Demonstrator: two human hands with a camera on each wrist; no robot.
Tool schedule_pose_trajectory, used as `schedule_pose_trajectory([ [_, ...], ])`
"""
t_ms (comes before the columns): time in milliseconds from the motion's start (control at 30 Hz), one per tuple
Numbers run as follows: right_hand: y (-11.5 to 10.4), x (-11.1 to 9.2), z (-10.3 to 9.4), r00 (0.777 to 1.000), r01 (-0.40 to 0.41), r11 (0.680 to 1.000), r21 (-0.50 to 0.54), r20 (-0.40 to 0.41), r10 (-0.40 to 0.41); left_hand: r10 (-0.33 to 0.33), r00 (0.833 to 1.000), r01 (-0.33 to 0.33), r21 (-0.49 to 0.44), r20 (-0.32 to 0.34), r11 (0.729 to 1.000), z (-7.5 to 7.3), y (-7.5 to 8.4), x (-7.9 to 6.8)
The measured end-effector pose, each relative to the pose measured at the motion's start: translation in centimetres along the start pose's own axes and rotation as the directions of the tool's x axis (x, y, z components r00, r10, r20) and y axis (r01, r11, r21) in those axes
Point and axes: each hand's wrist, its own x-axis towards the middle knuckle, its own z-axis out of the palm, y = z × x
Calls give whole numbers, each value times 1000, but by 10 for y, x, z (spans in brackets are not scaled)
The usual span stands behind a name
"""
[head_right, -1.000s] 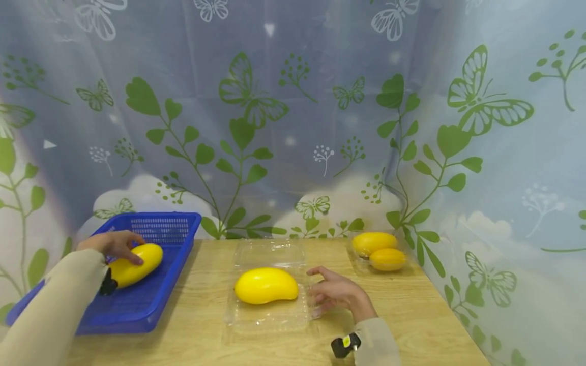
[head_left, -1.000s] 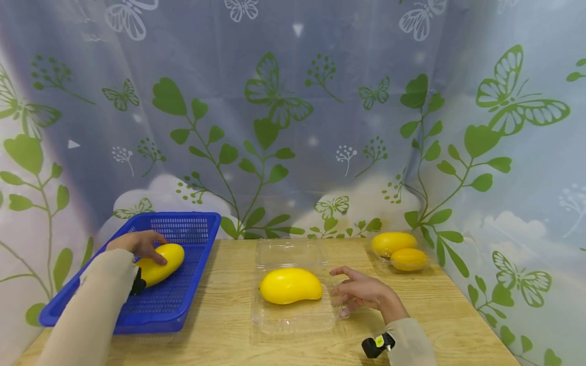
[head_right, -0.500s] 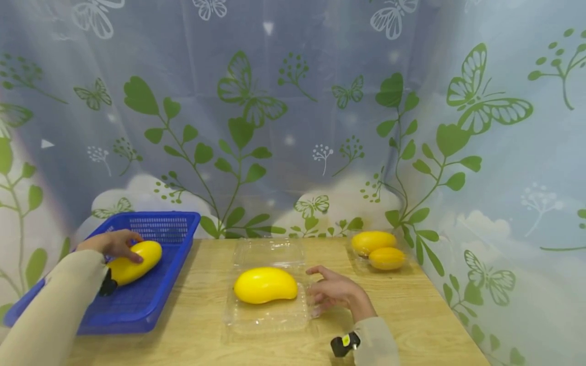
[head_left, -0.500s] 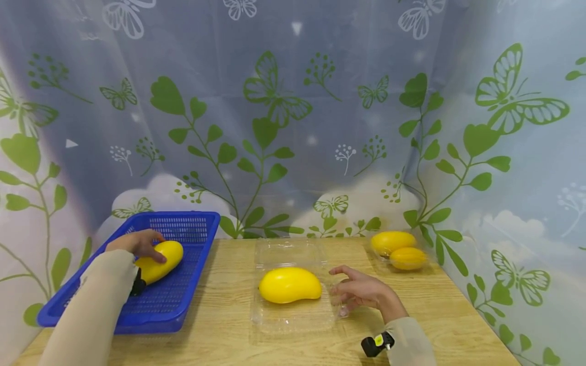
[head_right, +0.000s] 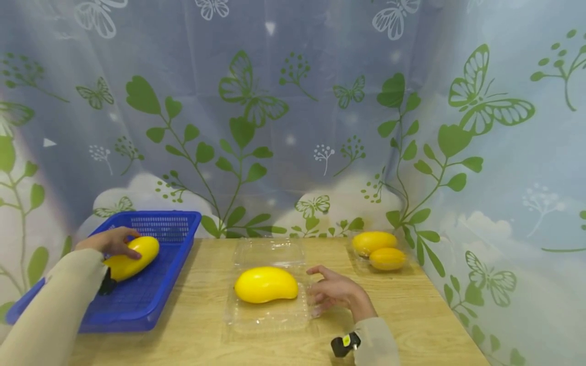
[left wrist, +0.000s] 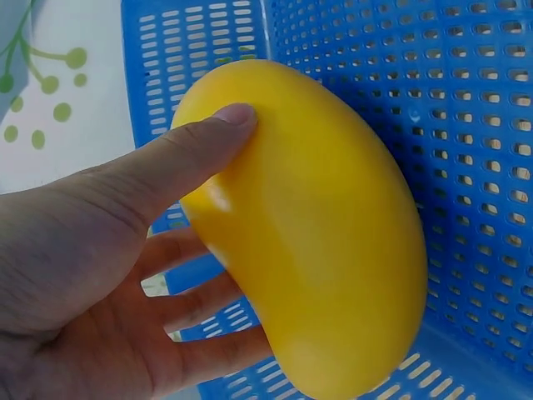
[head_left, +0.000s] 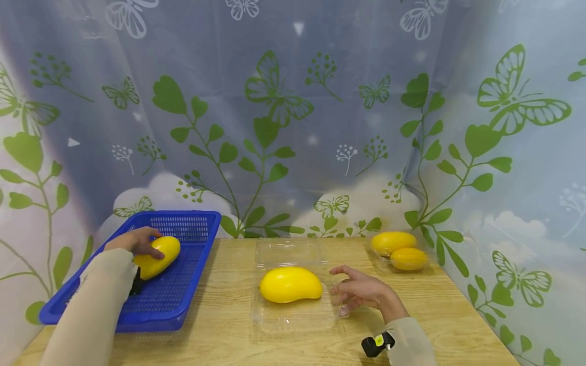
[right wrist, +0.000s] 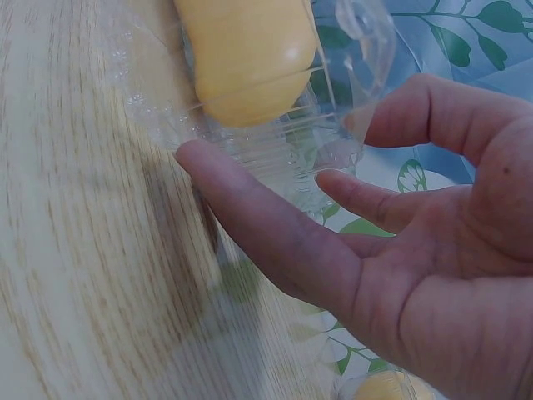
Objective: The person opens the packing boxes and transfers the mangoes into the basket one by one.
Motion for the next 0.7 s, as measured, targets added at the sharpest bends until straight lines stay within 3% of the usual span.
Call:
schedule_pose_trajectory([
  [400, -1, -1, 0, 1000, -1, 1000, 2, 0, 1, -54, 999, 54, -24, 4, 998, 3, -1, -3],
  [700, -1, -1, 1, 1000, -1, 1000, 6, 4, 1, -34, 999, 33, -36, -23, 999, 6, 1, -2],
])
